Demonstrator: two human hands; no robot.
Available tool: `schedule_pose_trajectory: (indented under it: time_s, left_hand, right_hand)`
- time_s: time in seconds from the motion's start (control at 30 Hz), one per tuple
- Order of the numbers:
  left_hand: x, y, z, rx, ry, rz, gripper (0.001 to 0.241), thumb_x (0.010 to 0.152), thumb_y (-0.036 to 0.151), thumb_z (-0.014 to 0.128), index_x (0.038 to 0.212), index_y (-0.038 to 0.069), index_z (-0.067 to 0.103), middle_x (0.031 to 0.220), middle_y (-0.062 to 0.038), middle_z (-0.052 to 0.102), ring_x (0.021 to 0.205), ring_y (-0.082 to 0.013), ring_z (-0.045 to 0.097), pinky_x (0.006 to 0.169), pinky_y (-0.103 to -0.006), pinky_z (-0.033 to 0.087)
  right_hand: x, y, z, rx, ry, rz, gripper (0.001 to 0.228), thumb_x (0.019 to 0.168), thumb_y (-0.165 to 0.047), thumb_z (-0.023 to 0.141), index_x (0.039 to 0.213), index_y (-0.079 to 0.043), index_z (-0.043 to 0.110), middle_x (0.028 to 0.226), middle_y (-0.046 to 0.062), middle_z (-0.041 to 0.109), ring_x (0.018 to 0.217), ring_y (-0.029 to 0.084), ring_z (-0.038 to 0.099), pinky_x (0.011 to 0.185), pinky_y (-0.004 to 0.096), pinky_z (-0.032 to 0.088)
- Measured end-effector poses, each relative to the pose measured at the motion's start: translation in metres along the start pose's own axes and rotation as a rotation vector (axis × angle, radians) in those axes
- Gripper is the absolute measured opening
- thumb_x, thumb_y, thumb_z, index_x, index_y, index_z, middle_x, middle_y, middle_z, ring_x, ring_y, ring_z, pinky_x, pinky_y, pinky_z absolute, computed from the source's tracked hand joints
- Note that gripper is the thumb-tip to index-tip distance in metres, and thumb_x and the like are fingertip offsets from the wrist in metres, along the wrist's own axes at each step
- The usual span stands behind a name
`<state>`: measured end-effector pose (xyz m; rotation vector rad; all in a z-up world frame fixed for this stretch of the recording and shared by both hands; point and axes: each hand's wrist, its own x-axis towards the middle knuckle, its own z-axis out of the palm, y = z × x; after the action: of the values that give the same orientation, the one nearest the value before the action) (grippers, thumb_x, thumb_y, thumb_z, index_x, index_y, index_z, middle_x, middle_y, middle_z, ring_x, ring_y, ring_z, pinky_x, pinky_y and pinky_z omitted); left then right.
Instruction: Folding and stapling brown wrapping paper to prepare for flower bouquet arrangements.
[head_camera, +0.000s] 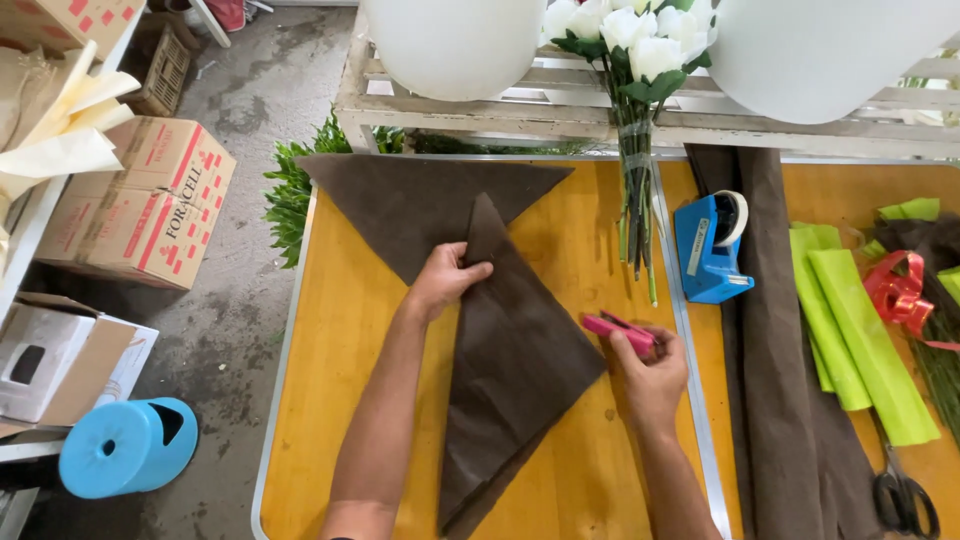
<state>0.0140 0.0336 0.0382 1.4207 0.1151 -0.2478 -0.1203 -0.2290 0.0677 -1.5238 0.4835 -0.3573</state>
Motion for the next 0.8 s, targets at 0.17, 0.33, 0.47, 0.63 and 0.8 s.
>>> schedule_pose_trajectory:
  time_s: [0.17,0.33,0.47,0.63,0.8]
  left_hand:
    - [0.035,-0.002,-0.011,0.043,-0.025,-0.007,0.023,0.082,0.007,0.082,0.102,-0.001,0.074,0.090,-0.013,0.076,0.079,-0.0207,0.074,0.068,-0.0360,0.065]
    - [0.026,0.028,-0.001,0.068,-0.113,-0.037,0.014,0.091,0.006,0.073,0.104,0.001,0.072,0.098,-0.007,0.076,0.086,-0.0185,0.073,0.072,-0.0317,0.063]
    - [-0.012,0.049,0.018,-0.011,-0.271,0.066,0.017,0.086,0.002,0.078,0.102,0.002,0.074,0.091,-0.007,0.077,0.081,-0.0172,0.075,0.073,-0.0304,0.064]
    - [-0.035,0.052,0.017,-0.057,-0.159,0.110,0.021,0.080,0.003,0.086,0.099,0.004,0.076,0.083,-0.011,0.077,0.073,-0.0220,0.078,0.065,-0.0334,0.065]
    - [-0.059,-0.017,-0.015,0.005,-0.104,-0.140,0.048,0.078,0.036,0.093,0.115,0.009,0.077,0.101,-0.014,0.078,0.089,-0.0262,0.077,0.075,-0.0400,0.065]
  right_hand:
    - [-0.020,-0.005,-0.041,-0.411,-0.005,-0.095,0.044,0.086,-0.019,0.081,0.122,-0.004,0.059,0.110,0.014,0.061,0.098,0.026,0.062,0.085,0.038,0.052]
    - [-0.018,0.031,-0.059,-0.766,0.034,-0.698,0.044,0.096,-0.017,0.074,0.135,0.000,0.060,0.152,0.023,0.048,0.140,0.041,0.044,0.110,0.056,0.043]
    - [-0.022,0.024,-0.031,-0.472,-0.312,-0.653,0.051,0.095,-0.021,0.072,0.139,-0.001,0.059,0.134,0.022,0.064,0.131,0.040,0.058,0.111,0.048,0.046]
    - [0.013,0.069,-0.003,-0.065,-0.608,-0.201,0.034,0.094,-0.011,0.075,0.125,0.001,0.068,0.095,0.018,0.076,0.089,0.021,0.072,0.082,0.037,0.060]
    - [0.025,0.084,0.010,0.221,-0.471,0.027,0.020,0.097,-0.008,0.074,0.115,0.000,0.070,0.091,0.012,0.075,0.076,0.019,0.072,0.070,0.035,0.063]
